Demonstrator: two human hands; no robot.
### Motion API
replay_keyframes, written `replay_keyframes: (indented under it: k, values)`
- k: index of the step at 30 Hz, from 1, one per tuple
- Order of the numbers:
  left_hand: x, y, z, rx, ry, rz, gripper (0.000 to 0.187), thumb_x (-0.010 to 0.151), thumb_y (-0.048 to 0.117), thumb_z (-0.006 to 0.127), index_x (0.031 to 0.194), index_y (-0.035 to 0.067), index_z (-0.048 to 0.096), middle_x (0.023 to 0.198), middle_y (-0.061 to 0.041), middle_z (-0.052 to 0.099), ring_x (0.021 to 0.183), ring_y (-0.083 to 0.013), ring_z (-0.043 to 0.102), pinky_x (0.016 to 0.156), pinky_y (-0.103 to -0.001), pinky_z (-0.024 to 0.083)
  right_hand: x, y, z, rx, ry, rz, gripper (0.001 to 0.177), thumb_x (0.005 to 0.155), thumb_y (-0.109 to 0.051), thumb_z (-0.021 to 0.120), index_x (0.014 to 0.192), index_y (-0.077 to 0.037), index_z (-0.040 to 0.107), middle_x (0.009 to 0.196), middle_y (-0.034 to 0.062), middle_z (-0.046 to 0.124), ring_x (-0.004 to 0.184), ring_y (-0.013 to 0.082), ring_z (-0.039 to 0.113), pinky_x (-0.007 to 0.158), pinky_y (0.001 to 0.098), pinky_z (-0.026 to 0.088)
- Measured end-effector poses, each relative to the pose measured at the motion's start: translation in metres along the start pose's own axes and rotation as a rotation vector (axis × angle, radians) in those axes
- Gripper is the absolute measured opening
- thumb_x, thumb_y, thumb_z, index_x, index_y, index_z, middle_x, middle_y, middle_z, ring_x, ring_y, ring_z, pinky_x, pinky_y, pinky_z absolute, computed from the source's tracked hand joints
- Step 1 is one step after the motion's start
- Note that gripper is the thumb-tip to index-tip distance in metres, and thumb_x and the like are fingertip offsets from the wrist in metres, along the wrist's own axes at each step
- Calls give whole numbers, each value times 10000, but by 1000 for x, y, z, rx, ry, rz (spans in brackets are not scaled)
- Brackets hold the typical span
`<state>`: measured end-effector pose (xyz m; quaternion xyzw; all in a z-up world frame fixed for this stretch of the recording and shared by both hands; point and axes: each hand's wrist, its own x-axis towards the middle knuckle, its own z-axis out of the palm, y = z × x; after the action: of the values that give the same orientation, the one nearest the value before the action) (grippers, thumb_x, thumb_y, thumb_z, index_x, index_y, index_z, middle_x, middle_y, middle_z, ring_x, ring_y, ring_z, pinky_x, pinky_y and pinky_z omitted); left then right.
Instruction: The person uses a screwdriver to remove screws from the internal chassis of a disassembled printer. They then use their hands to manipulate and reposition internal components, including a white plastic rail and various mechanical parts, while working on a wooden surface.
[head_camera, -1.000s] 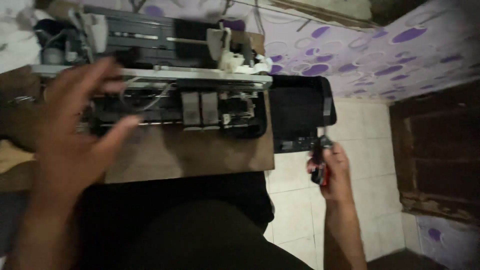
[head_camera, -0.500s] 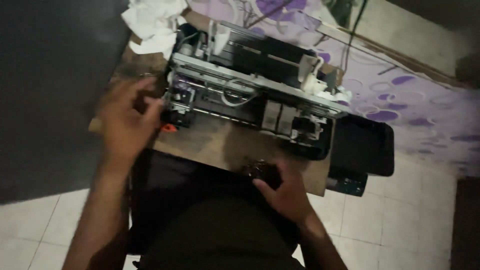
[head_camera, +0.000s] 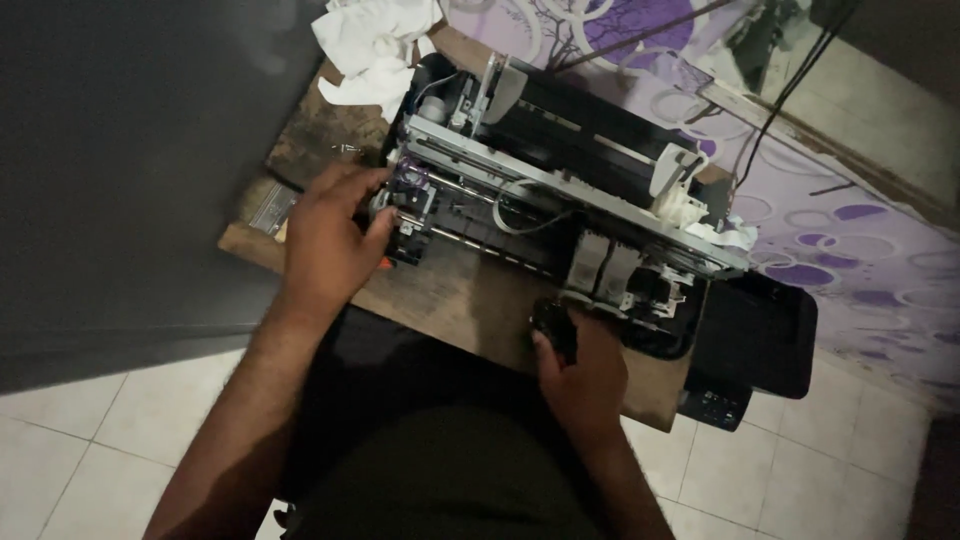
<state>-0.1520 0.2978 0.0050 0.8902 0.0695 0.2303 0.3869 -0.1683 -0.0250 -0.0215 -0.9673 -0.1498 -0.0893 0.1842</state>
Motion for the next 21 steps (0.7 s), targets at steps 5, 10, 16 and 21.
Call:
replay_keyframes:
  k: [5,10,16,21]
  values:
    - [0,-9,6,40,15,0,336,846,45,822,1176,26,760,1040,-193,695,975,-445,676,829,-525,546,1,23,22,-98,223,-208,409,846,-383,847,1141,-121,740,975,91,700,955,340,704,885,444,557]
    - [13,-13,23,169,24,1,297,852,202,850,1123,99,782,982,-162,669,946,-434,667,821,-525,534,2,28,25,7,322,-297,345,853,-349,817,1070,-93,740,924,111,665,894,366,681,843,453,541]
    - [30,4,40,329,-7,-197,354,778,406,900,990,151,777,946,-93,645,915,-397,681,773,-540,533,-1,31,26,204,343,-322,237,893,-212,767,1056,-44,733,982,136,686,901,368,688,826,465,531]
    - [37,6,46,374,-59,-330,399,805,470,868,973,145,709,979,-81,629,882,-391,710,778,-558,526,3,24,20,195,339,-322,213,938,-256,716,1012,-56,725,983,132,687,883,367,683,809,470,519]
